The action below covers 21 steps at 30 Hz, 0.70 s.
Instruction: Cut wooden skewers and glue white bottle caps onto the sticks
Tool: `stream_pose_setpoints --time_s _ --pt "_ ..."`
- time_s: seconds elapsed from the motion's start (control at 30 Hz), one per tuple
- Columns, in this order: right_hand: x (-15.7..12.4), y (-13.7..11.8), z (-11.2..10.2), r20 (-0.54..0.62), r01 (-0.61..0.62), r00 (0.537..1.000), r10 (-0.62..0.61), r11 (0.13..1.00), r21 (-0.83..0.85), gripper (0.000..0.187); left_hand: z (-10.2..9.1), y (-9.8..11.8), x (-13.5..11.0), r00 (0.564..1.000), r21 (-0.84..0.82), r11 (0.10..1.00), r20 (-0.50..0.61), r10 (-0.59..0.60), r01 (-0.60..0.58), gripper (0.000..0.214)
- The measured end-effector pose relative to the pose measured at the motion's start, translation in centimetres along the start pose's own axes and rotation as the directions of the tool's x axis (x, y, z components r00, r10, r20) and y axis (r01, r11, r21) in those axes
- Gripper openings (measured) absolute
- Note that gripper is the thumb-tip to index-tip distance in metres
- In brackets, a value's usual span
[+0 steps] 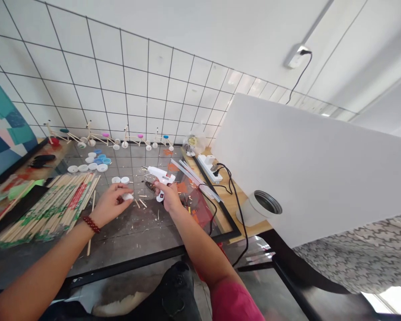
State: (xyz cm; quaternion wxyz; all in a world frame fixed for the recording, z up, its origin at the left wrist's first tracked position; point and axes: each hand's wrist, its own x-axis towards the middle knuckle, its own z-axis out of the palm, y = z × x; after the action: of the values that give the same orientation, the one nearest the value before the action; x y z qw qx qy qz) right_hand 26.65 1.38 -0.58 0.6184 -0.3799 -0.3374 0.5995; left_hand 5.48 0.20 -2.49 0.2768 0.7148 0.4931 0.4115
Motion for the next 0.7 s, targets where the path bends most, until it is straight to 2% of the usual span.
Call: stream_pose_setpoints --time_s 0.07,0.13,0.2,0.23,0.27,0.33,0.4,0.43,0.5,0.6,0.7 --pt "0.0 -0.1 -0.1 -0.009 -0.008 1.000 0.008 1.000 0.009 0.035 0.0 -0.2 -0.2 0.997 0.107 0.994 0.069 0.029 -0.037 0.030" --pt "0.0 0.0 -0.1 0.000 -0.012 1.000 0.012 1.000 0.005 0.034 -0.1 -0.1 -0.2 0.999 0.137 0.990 0.041 0.023 -0.028 0.039" --pt "0.0 0.2 -0.1 0.015 -0.005 1.000 0.005 1.000 0.001 0.033 -0.5 0.1 0.0 0.996 0.032 0.998 -0.071 -0.048 0.051 0.049" --pt "0.1 0.2 -0.1 0.020 0.000 1.000 0.000 1.000 0.001 0.033 -0.8 0.3 0.2 0.986 -0.092 0.989 -0.114 -0.124 0.113 0.053" --pt "0.1 0.3 -0.1 0.020 0.004 1.000 -0.004 1.000 0.002 0.032 -1.1 0.5 0.4 0.968 -0.249 0.951 -0.121 -0.219 0.184 0.055" --pt "0.2 0.2 -0.1 0.013 0.005 1.000 -0.005 1.000 0.007 0.032 -1.6 0.8 0.8 0.918 -0.552 0.774 -0.034 -0.395 0.312 0.059" --pt "0.2 0.2 -0.1 0.011 -0.002 1.000 0.001 1.000 0.022 0.033 -2.0 1.0 1.1 0.881 -0.714 0.593 0.073 -0.467 0.373 0.058" --pt "0.3 0.1 -0.1 0.016 -0.005 1.000 0.005 1.000 0.029 0.033 -2.1 1.1 1.2 0.878 -0.749 0.550 0.089 -0.471 0.371 0.056" --pt "0.3 0.1 -0.1 0.025 -0.003 1.000 0.002 0.999 0.038 0.034 -2.1 1.2 1.2 0.891 -0.772 0.552 0.041 -0.452 0.316 0.055" --pt "0.3 0.1 -0.2 0.032 0.008 0.999 -0.009 0.999 0.032 0.034 -1.8 1.0 1.2 0.896 -0.727 0.644 -0.093 -0.435 0.237 0.055" --pt "0.3 0.1 -0.2 0.032 0.016 0.999 -0.016 1.000 0.020 0.033 -1.6 0.5 1.2 0.885 -0.666 0.710 -0.163 -0.436 0.228 0.053"
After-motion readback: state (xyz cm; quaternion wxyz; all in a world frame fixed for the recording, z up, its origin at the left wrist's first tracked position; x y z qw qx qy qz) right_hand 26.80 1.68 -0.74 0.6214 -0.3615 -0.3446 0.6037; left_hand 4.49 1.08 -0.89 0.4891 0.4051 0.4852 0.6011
